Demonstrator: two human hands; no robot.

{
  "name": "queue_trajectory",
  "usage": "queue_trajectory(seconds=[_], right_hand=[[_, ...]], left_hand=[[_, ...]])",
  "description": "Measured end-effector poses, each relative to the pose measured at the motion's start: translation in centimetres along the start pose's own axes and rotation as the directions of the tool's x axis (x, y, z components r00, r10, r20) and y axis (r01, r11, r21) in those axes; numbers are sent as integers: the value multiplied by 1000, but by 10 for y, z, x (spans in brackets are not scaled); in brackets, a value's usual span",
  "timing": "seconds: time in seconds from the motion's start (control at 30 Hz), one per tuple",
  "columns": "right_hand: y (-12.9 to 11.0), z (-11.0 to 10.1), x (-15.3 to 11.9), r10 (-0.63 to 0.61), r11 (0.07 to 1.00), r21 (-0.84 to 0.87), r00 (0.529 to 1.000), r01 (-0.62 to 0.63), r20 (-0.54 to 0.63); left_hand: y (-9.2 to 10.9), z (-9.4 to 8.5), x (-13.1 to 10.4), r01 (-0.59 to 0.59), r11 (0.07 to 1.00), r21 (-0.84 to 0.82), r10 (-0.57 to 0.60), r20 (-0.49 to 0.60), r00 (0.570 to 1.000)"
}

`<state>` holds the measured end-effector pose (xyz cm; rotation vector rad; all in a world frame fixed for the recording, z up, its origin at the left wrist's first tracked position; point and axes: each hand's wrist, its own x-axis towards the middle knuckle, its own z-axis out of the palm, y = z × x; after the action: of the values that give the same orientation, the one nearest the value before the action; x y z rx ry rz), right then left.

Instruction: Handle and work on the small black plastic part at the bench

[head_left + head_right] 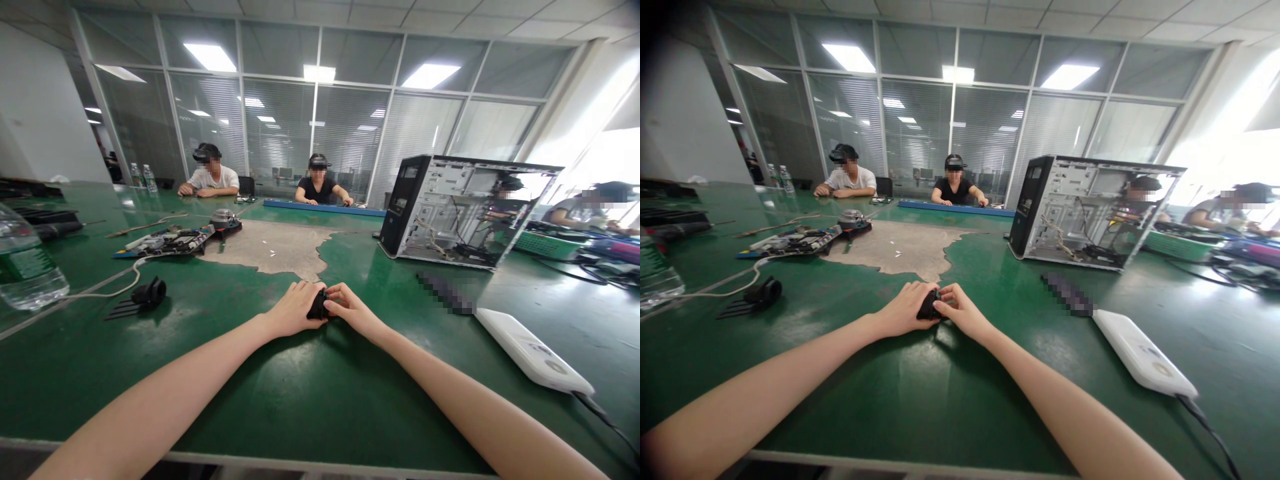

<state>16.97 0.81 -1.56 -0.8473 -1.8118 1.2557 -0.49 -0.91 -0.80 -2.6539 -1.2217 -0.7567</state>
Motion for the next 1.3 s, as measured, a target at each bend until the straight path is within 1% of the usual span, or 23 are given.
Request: queue_trajectory(seconds=[0.1, 0.17, 0.33, 0.5, 0.53, 0.63, 0.7, 0.77, 0.93, 1.07, 1.13, 1.23, 1.3], right_hand=[[-3, -4, -1, -53, 998, 47, 995, 49, 82], [-6, -5, -3, -66, 996, 68, 992, 59, 105], [-12, 0, -4, 2, 997, 71, 1000, -3, 16], [-4, 0, -1, 45, 998, 50, 999, -45, -15], [-1, -2, 0, 38, 998, 44, 999, -38, 1], [3, -6, 0, -20, 998, 70, 992, 12, 121], [2, -7, -1, -48, 995, 92, 986, 33, 161], [0, -6, -2, -50, 995, 87, 988, 38, 146], [-6, 1, -2, -12, 999, 44, 1000, 11, 20], [-1, 1, 0, 21, 999, 26, 1000, -21, -7], [2, -1, 0, 19, 999, 31, 1000, -19, 23], [2, -3, -1, -46, 996, 75, 993, 38, 108], [-1, -4, -2, -75, 994, 91, 988, 63, 134]], left_hand=[[-1, 1, 0, 5, 1000, -5, -5, -7, 1000], [-1, 2, 0, 7, 1000, -8, -7, -6, 1000], [-1, 1, 0, 13, 1000, -16, -13, -2, 1000], [1, -1, 0, 13, 1000, -21, -13, 10, 1000], [1, -1, 0, 15, 1000, -21, -15, 12, 1000], [1, -2, 1, 20, 1000, -22, -19, 21, 1000], [1, -2, 1, 19, 1000, -18, -19, 27, 999], [1, -2, 1, 20, 1000, -15, -19, 28, 999], [1, -1, 1, 11, 1000, -10, -10, 15, 1000], [1, -2, 1, 10, 1000, -14, -10, 19, 1000], [1, -2, 1, 16, 1000, -23, -15, 21, 1000], [1, -2, 1, 20, 1000, -24, -19, 19, 1000], [1, -2, 1, 21, 999, -24, -20, 19, 1000]])
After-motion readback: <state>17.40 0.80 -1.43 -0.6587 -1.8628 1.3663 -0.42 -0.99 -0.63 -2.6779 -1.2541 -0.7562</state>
